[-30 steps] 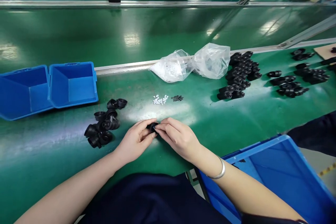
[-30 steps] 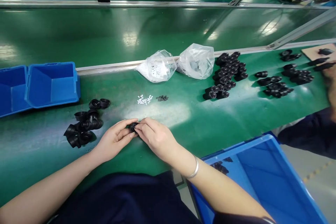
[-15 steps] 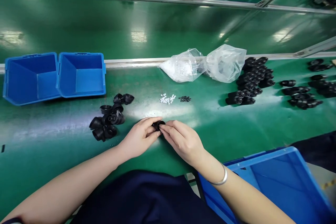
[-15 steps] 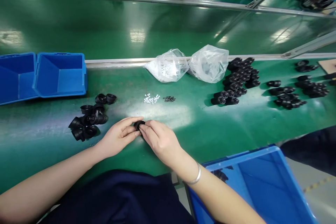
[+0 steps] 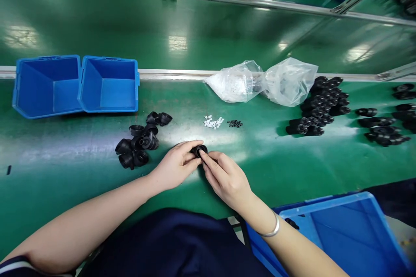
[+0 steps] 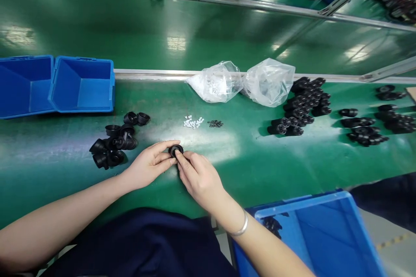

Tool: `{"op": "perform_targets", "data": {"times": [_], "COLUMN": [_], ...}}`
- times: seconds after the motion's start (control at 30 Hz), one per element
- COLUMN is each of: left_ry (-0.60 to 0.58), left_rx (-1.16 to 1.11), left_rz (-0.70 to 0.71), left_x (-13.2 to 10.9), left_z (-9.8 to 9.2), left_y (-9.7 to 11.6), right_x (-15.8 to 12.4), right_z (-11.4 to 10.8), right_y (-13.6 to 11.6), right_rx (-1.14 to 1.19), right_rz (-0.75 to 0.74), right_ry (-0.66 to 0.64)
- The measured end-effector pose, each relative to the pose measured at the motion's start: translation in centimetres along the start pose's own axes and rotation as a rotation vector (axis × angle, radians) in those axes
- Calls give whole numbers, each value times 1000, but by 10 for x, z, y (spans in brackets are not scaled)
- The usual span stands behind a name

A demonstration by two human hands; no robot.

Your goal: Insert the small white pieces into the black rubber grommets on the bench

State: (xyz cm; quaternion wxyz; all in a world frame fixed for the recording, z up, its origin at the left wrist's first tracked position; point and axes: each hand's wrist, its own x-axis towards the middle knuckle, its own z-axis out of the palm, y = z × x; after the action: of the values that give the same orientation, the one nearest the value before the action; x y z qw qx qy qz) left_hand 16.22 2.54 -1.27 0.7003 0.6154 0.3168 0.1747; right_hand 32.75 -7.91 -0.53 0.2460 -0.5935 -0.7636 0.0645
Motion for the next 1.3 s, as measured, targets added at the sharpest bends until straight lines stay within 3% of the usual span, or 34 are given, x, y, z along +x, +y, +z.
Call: {"op": "perform_targets", "data": {"times": [0.27, 0.5, 0.77, 1.1, 1.23, 1.3], "left_ry": [32, -60, -61, -69, -134, -169], "left_rx": [-21, -204, -276, -169, -5, 155], "left_rz": [23, -36, -39, -24, 6, 53], "left_x": [-1, -2, -1, -5, -9, -11], "left_z": [-1, 2, 3, 4, 7, 5], "left_y": [-2, 3, 6, 8, 9, 11], "right_x": [8, 1, 2, 2, 3, 0], "right_z": [-11, -16, -10, -4, -5, -12], "right_y": [-1, 0, -4, -7, -8, -2], "right_rx": [-49, 211, 319, 86, 15, 79], "right_rz": [-16, 174, 180, -6, -88, -53], "right_ry": [-116, 110, 48, 14, 34, 25]}}
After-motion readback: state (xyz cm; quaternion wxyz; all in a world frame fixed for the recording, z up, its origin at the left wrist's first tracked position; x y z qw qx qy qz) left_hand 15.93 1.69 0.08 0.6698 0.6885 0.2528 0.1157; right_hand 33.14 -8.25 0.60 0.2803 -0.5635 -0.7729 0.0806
